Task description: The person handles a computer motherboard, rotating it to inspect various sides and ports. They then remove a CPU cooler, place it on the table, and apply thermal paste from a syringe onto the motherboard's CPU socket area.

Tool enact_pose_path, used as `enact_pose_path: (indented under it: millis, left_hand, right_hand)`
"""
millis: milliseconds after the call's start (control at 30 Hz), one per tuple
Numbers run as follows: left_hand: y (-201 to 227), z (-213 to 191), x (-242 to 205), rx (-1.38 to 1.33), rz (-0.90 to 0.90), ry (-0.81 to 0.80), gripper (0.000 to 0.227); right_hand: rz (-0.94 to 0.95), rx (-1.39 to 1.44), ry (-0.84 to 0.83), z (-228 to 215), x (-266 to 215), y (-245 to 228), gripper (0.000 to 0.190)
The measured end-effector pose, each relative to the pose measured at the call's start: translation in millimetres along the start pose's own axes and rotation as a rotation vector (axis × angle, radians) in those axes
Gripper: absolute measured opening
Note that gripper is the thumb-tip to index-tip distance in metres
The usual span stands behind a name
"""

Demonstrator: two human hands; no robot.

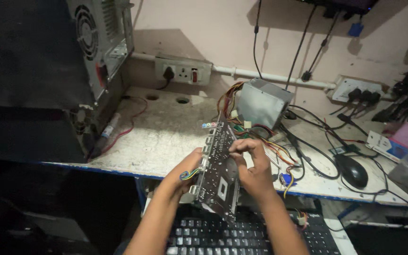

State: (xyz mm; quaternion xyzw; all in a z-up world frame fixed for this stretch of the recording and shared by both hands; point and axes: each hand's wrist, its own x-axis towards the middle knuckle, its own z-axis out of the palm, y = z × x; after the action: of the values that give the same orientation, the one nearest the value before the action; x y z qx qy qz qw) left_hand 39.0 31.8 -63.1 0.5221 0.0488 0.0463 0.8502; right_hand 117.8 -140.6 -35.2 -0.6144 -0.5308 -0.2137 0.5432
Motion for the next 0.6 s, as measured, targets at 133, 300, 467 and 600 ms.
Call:
enact_pose_path:
  millis: [133,300,467,600]
  left_hand:
    - [4.7,-6.5,0.4,-0.014,-0.071,0.021,0.036]
    - [0.5,-22.8,11.8,-0.085,-0.033,-0.121,0.027]
    - [0.2,-26.2,16.6,-0.128,-0.127,-0.111,0.028]
    - [-0.6,-28.2,17.9,-0.118,-0.08,-0.123,0.028]
  right_hand:
    - [0.001,0.044,-0.067,3.9,4.1,5.7,0.031]
    - [-0.059,0.017,-0.035,6.7,2.6,10.6,0.032]
    - [-0.098,-0.033,-0.067,-5.8,8.7,15.7,0.039]
    - [-0.096,0.006,-0.105,-9.4,12.1,20.7,0.04]
